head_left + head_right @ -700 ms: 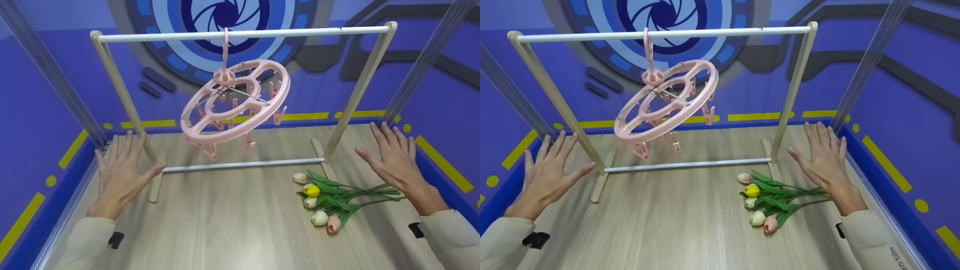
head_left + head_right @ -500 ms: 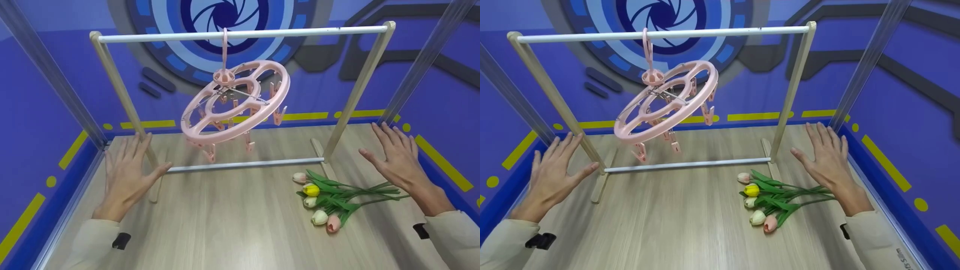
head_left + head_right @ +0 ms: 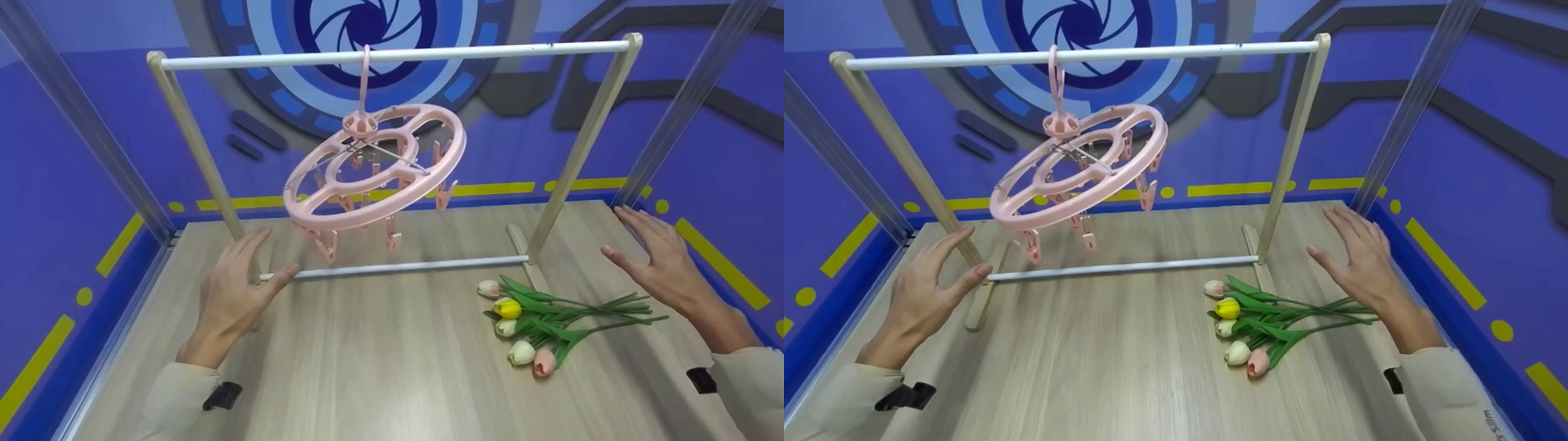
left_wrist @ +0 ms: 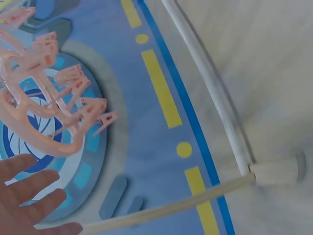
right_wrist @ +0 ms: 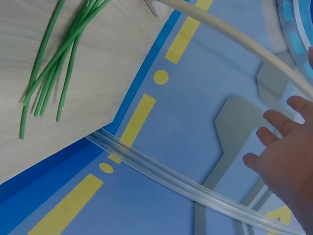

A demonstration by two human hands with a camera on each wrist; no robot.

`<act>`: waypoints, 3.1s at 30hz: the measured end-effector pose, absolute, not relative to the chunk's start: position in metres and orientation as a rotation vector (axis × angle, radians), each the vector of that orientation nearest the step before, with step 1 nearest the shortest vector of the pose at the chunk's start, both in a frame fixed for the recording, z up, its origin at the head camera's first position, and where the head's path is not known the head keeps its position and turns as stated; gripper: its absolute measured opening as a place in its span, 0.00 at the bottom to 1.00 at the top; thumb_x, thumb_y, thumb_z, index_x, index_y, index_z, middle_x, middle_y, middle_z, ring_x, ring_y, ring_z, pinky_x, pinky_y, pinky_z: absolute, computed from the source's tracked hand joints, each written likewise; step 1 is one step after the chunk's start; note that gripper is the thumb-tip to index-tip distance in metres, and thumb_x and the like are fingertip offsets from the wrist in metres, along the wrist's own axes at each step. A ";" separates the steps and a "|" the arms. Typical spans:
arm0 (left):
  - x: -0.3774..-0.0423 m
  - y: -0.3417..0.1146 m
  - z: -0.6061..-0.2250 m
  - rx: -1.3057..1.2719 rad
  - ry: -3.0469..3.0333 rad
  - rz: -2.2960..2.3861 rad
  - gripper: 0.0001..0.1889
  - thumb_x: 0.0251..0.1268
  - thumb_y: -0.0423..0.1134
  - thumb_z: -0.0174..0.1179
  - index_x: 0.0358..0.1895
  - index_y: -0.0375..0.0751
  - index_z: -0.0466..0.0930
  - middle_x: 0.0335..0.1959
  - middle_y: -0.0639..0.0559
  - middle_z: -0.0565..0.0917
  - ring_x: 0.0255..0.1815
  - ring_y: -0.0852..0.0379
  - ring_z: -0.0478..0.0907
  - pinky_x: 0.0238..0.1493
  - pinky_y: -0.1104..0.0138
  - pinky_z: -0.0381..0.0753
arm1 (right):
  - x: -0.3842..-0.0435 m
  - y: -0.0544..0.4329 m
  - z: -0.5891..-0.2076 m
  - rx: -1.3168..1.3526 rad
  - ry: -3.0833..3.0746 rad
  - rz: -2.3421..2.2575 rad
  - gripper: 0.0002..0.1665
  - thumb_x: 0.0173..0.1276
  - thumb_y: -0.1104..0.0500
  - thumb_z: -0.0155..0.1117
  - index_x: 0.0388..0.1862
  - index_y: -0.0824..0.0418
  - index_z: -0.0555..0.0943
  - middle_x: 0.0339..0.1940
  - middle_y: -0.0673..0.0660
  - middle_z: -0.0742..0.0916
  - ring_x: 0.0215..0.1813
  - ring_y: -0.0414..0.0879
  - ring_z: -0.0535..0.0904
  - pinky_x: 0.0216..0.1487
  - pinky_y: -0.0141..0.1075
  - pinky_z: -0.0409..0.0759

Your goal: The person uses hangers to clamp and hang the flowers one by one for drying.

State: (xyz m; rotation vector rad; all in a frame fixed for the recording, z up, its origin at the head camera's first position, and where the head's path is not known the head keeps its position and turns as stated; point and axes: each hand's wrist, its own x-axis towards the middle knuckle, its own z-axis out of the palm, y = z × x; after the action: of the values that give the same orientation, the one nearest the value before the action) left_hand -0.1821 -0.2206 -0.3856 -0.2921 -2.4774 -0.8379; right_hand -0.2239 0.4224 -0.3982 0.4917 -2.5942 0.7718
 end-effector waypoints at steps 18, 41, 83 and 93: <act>-0.190 -0.184 -0.403 -0.370 -2.320 -1.337 0.27 0.68 0.43 0.75 0.67 0.36 0.82 0.65 0.45 0.85 0.65 0.45 0.82 0.65 0.49 0.83 | -0.218 0.433 -0.408 0.382 -2.686 0.852 0.43 0.78 0.57 0.70 0.85 0.60 0.63 0.76 0.76 0.70 0.74 0.81 0.61 0.64 0.82 0.58; -0.198 -0.149 -0.398 -0.245 -2.055 -1.654 0.10 0.70 0.33 0.73 0.49 0.33 0.85 0.52 0.48 0.89 0.52 0.57 0.86 0.56 0.68 0.85 | -0.219 0.438 -0.440 0.411 -2.780 0.878 0.36 0.77 0.58 0.71 0.77 0.68 0.71 0.70 0.75 0.77 0.71 0.76 0.69 0.61 0.77 0.69; -0.190 -0.156 -0.397 -0.396 -2.027 -1.782 0.23 0.64 0.22 0.73 0.62 0.26 0.82 0.51 0.38 0.85 0.54 0.50 0.86 0.59 0.64 0.85 | -0.232 0.430 -0.501 0.570 -2.943 0.752 0.10 0.67 0.74 0.71 0.43 0.65 0.90 0.39 0.54 0.88 0.42 0.53 0.86 0.44 0.48 0.87; -0.187 -0.157 -0.398 -0.336 -2.046 -1.838 0.25 0.65 0.26 0.74 0.65 0.33 0.83 0.52 0.41 0.89 0.51 0.52 0.88 0.53 0.64 0.88 | -0.225 0.425 -0.485 0.618 -2.778 0.803 0.07 0.68 0.73 0.72 0.41 0.64 0.88 0.34 0.55 0.85 0.36 0.35 0.78 0.36 0.30 0.80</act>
State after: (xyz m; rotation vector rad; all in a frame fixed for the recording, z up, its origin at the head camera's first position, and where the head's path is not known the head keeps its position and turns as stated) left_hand -0.1873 -0.1575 -0.3976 -0.3359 -2.0463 -1.8378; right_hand -0.2254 0.4255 -0.4846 0.6180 -2.7779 0.8028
